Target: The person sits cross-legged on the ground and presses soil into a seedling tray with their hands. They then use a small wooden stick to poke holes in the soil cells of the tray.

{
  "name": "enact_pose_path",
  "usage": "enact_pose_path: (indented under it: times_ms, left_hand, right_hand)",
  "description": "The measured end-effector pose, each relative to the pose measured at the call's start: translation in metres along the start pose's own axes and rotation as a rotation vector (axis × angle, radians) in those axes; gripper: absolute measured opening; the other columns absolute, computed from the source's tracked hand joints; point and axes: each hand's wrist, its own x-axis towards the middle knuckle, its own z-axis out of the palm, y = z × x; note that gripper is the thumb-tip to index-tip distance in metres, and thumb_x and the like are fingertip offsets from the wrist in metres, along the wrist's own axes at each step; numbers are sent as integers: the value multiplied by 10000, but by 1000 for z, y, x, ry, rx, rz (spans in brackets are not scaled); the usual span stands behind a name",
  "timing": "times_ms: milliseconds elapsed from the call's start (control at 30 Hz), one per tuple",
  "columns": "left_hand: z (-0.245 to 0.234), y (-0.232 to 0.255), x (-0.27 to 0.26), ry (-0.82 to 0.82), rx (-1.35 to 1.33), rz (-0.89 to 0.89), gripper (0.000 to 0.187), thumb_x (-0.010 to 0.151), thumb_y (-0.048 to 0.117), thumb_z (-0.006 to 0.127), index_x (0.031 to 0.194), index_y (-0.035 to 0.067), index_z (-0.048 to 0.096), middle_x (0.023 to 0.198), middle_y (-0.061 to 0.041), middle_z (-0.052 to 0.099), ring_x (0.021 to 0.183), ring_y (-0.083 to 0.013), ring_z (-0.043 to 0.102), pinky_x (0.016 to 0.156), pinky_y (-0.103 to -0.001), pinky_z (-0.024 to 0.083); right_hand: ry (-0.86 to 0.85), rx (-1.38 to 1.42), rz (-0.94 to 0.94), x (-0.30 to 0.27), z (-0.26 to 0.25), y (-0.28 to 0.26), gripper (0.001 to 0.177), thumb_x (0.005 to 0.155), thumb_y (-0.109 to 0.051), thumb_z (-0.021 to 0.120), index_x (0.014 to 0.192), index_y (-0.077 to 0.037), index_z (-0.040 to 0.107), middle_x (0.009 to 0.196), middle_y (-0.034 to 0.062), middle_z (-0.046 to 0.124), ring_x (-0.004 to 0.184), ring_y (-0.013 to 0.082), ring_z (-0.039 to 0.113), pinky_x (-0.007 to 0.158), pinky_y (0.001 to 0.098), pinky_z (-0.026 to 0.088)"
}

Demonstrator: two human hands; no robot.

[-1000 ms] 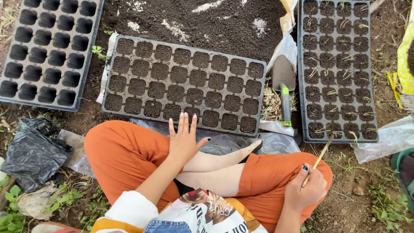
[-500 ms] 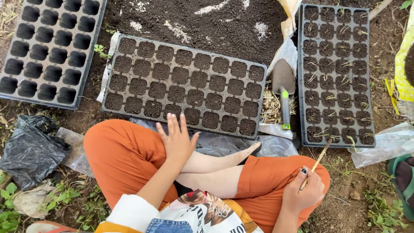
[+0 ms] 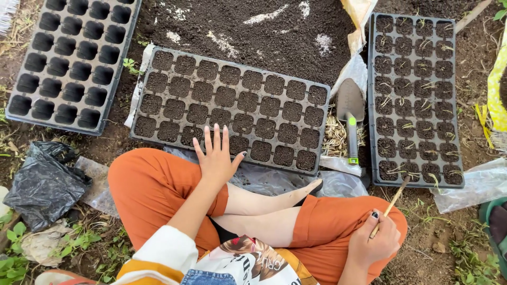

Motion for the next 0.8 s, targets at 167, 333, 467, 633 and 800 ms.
enact_pose_path:
  times_ms: [167,333,467,633,800]
  left_hand:
    - [-22,-4,13,-244,-30,20,948,943,766,317,1649,175,92,1701,-99,151,1567,-372,32,1181,-706,-18]
    - [-30,-15,3,-266,48,54,959,924,799,307,1655,228,66,1677,-107,220,1555,-374,102,1193,-689,2]
    - [-57,-32,28,-444,-30,-140,950,936,780,249,1652,216,-16,1704,-149,36,1566,-384,-23,1208,-639,-46]
    - [-54,-50,48,-528,-54,-153,944,939,768,218,1649,218,-75,1731,-65,23,1574,-385,-77,1219,-630,-63]
    - [-73,-48,44,-660,-78,-189,984,922,802,218,1640,232,-140,1733,-92,-26,1586,-348,-21,1231,-606,-69]
  right_hand:
    - [5,-6,-23,3,-3,-5,225,1187,-176,596,1096,-68,771,1026,64,740,883,275,642,731,410,468]
    - [-10,28,5,3,-4,-7,182,1155,-145,611,1115,-54,762,1096,66,742,965,274,655,842,440,462]
    - [-26,11,-15,5,-5,-9,305,1230,-197,581,1028,-42,749,958,86,706,836,296,616,754,422,471]
    - [-50,12,11,4,-8,-7,275,1218,-178,584,1046,-45,752,964,77,704,856,276,620,757,416,471]
    - [-22,-41,-24,0,1,3,253,1221,-178,626,1138,2,782,1053,126,727,958,337,657,824,465,512]
